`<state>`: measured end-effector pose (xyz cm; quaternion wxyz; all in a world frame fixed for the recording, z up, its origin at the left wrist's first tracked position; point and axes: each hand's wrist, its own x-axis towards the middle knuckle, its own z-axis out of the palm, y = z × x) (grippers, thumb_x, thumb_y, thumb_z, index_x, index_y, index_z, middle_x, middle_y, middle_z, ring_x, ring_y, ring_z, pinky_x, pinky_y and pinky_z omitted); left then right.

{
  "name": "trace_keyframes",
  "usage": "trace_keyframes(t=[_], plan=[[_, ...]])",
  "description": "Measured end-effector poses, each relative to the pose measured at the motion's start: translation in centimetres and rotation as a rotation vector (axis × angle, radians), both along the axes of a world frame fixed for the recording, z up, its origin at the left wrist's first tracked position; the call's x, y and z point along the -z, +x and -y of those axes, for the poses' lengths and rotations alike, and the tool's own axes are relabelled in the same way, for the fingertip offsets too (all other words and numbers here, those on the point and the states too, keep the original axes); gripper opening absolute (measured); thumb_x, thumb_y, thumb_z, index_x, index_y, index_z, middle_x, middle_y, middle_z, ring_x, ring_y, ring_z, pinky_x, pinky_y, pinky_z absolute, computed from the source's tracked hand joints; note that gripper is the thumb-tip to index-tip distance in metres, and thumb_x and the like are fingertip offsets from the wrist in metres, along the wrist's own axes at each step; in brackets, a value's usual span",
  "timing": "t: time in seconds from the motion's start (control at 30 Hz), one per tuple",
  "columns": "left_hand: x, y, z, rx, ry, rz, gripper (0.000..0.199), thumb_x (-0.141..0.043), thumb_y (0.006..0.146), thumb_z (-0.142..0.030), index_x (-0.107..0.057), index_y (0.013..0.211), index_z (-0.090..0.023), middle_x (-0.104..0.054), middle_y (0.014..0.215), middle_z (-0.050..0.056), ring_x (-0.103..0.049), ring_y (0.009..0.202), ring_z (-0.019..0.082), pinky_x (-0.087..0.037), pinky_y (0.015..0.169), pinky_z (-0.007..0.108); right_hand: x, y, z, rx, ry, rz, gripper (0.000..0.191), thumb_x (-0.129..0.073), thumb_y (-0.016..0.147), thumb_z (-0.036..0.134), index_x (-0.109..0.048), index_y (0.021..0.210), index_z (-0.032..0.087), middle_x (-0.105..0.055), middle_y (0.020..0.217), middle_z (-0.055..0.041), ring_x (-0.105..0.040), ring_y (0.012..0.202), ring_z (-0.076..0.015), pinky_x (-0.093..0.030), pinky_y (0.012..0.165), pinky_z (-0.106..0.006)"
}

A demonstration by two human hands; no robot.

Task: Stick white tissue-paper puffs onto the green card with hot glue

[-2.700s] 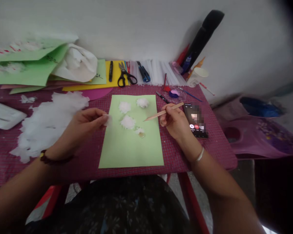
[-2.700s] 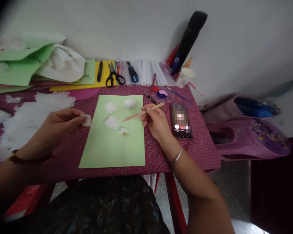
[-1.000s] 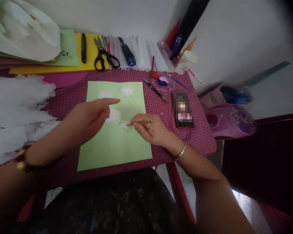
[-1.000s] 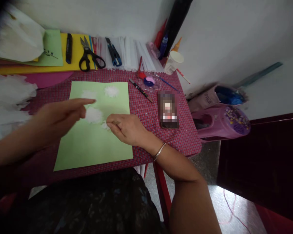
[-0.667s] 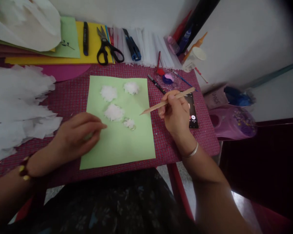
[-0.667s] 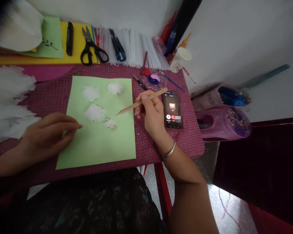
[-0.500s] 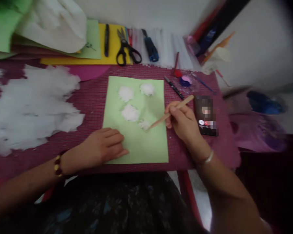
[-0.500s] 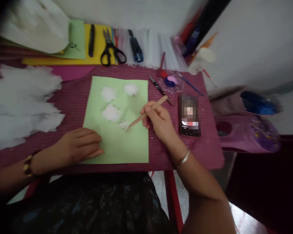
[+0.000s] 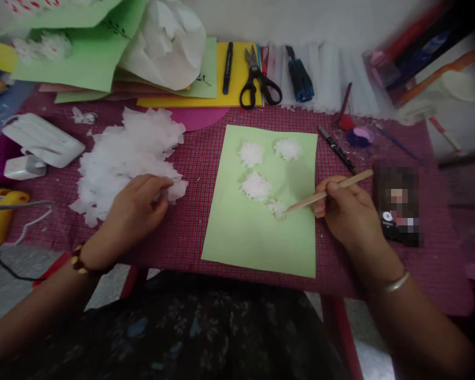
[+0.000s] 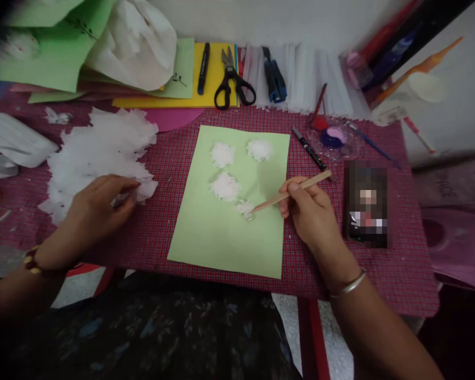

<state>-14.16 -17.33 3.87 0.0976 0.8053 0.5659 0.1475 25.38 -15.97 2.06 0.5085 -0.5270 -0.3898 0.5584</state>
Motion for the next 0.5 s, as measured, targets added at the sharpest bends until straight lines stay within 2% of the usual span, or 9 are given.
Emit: trace_keyframes(t=[0.23,0.37,0.5], plan=[[1.1,-0.2,-0.7,0.04,-0.031,-0.04,0.02,-0.052,0.094,-0.033,-0.063,0.108,-0.024,-0.067,0.106,0.009,-0.061,0.1,0.026,-0.047,0.09,0.038,-0.4,0.6,2.2,0.068,-0.004,0.03,0.012,-0.071,0.078,0.03,-0.071,0.069,0.023,-0.055,0.047,-0.0031,-0.051,0.046,-0.0145,-0.031,0.051,-0.034],[0.7,0.3,-0.8,0.018,-0.039,-0.067,0.027,-0.047,0.099,-0.036,-0.068,0.104,-0.019,-0.068,0.106,0.009,-0.06,0.098,0.024,-0.044,0.088,0.035,-0.8,0.6,3.3,0.107,-0.025,0.035,0.014,-0.072,0.076,0.03,-0.069,0.066,0.022,-0.053,0.046,-0.0033,-0.05,0.046,-0.0151,-0.032,0.052,-0.034],[-0.1,0.6,-1.0,-0.039,-0.079,-0.003,0.029,-0.047,0.101,-0.033,-0.07,0.103,-0.017,-0.068,0.103,0.005,-0.058,0.093,0.017,-0.042,0.085,0.029,-0.8,0.4,3.7,0.11,-0.027,0.06,0.014,-0.07,0.078,0.031,-0.068,0.067,0.022,-0.054,0.048,-0.003,-0.049,0.047,-0.0155,-0.032,0.052,-0.034]])
